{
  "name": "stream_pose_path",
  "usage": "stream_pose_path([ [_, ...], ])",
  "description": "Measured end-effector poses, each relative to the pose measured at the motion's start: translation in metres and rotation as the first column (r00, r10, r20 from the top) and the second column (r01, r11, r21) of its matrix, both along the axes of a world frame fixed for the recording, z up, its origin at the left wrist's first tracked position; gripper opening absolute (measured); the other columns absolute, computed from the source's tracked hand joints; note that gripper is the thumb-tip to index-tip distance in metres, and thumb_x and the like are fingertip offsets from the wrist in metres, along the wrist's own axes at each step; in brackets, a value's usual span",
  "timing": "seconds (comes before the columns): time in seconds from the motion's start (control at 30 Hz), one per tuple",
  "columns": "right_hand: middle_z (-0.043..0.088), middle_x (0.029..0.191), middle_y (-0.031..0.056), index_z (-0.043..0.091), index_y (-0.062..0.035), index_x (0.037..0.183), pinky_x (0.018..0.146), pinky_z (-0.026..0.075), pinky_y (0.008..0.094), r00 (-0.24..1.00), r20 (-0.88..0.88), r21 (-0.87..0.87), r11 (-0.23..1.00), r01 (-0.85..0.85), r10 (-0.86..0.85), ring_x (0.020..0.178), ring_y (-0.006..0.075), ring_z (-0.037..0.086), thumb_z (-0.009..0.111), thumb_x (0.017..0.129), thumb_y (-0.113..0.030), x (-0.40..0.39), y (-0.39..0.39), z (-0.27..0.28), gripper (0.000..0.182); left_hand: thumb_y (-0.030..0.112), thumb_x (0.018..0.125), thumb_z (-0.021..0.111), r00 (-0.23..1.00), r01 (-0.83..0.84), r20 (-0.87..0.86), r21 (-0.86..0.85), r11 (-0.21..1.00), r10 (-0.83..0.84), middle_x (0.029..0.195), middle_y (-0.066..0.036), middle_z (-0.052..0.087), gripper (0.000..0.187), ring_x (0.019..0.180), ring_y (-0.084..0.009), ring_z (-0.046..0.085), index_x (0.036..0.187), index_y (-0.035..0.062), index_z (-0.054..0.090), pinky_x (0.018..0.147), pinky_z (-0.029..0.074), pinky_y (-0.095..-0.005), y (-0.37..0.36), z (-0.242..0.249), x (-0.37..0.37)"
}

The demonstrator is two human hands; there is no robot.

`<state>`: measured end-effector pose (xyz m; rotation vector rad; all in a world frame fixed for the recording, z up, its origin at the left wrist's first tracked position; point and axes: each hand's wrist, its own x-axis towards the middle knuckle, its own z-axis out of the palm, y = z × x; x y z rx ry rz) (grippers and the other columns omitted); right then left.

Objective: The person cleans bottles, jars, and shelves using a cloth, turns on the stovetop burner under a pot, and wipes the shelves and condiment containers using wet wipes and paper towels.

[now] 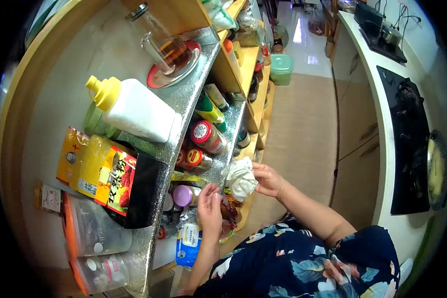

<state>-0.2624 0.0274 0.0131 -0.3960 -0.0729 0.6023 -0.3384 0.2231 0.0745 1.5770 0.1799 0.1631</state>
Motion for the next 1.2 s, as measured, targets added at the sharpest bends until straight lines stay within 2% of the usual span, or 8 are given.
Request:
stream_pose_path([
  [0.03,0.062,0.124,0.0110,0.053,0.0006,0.129,0.101,0.048,0.0381,1.000,0.005,0.030,1.000,-0.008,0.008,0.114,0.0222,0.061,0.055,0.094,-0.009,0.001,-0.002,0.003,0.037,0.005,0.098,0.054,1.000,-0.003,0.007,-0.007,1.000,0.003,0.128,-0.016,0.054,0.035,0.114,-0.0200,0.056,0.131,-0.0026,0.047,0.094,0.047,-0.0292,-0.006,0.009,0.004],
  [0.1,0.062,0.124,0.0113,0.053,0.0009,0.130,0.101,0.047,0.0381,1.000,0.007,0.031,0.999,-0.016,0.016,0.115,0.0225,0.061,0.055,0.094,-0.009,-0.001,-0.004,0.010,0.037,0.009,0.098,0.057,0.969,0.044,-0.199,-0.437,0.898,-0.145,0.128,-0.016,0.055,0.041,0.114,-0.0196,0.056,0.135,-0.0041,0.044,0.096,0.047,-0.0297,-0.017,0.026,0.007],
  [0.37,0.065,0.117,0.0091,0.057,-0.0004,0.123,0.095,0.051,0.0354,0.999,-0.050,-0.042,0.999,-0.019,0.017,0.107,0.0195,0.064,0.056,0.096,-0.011,0.000,-0.016,0.019,0.029,0.009,0.094,0.059,0.954,0.033,-0.233,-0.547,0.836,-0.189,0.114,-0.011,0.065,0.030,0.100,-0.0226,0.066,0.122,0.0029,0.052,0.089,0.055,-0.0377,-0.023,-0.001,0.025],
  [0.6,0.070,0.104,0.0083,0.064,-0.0012,0.110,0.087,0.055,0.0313,0.990,-0.117,-0.317,0.947,0.043,-0.084,0.093,0.0176,0.068,0.062,0.092,-0.005,0.003,-0.040,-0.006,0.019,0.014,0.096,0.053,0.994,-0.046,-0.106,-0.655,0.754,-0.031,0.125,-0.010,0.059,0.022,0.109,-0.0251,0.061,0.118,0.0118,0.051,0.086,0.055,-0.0449,-0.028,0.019,0.023],
  [0.8,0.071,0.098,0.0075,0.067,-0.0019,0.108,0.075,0.057,0.0294,0.993,-0.072,-0.484,0.874,0.049,-0.096,0.083,0.0148,0.068,0.067,0.091,-0.010,0.006,-0.068,0.012,0.019,0.016,0.099,0.054,0.998,-0.049,-0.049,-0.544,0.838,0.026,0.106,-0.009,0.065,0.012,0.104,-0.0214,0.062,0.110,0.0143,0.050,0.085,0.054,-0.0361,-0.025,0.015,0.030],
  [0.87,0.071,0.097,0.0065,0.067,-0.0021,0.108,0.073,0.056,0.0277,0.997,-0.045,-0.562,0.827,0.020,-0.055,0.081,0.0142,0.068,0.067,0.091,-0.014,0.006,-0.076,0.018,0.020,0.014,0.100,0.052,0.989,-0.063,0.112,-0.267,0.961,0.096,0.100,-0.007,0.064,0.010,0.086,-0.0135,0.063,0.109,0.0104,0.050,0.069,0.053,-0.0261,-0.012,-0.009,0.036],
  [1.07,0.069,0.098,0.0017,0.066,-0.0062,0.111,0.076,0.052,0.0285,0.994,0.111,-0.752,0.653,0.088,-0.007,0.082,0.0105,0.062,0.064,0.094,-0.022,-0.004,-0.072,0.013,0.023,0.013,0.099,0.054,0.983,-0.129,-0.138,-0.029,0.991,0.124,0.087,-0.003,0.058,0.012,0.067,-0.0067,0.054,0.108,0.0052,0.050,0.051,0.043,-0.0205,-0.019,0.019,0.036],
  [1.2,0.061,0.119,0.0069,0.056,-0.0074,0.124,0.091,0.049,0.0323,0.779,0.604,-0.710,0.559,0.428,0.170,0.107,0.0162,0.060,0.071,0.087,-0.015,-0.034,-0.039,0.041,0.041,0.015,0.098,0.056,0.990,-0.102,-0.094,0.079,0.992,0.109,0.080,-0.002,0.057,0.013,0.053,-0.0048,0.048,0.107,0.0073,0.050,0.040,0.037,-0.0207,-0.038,0.016,0.033],
])
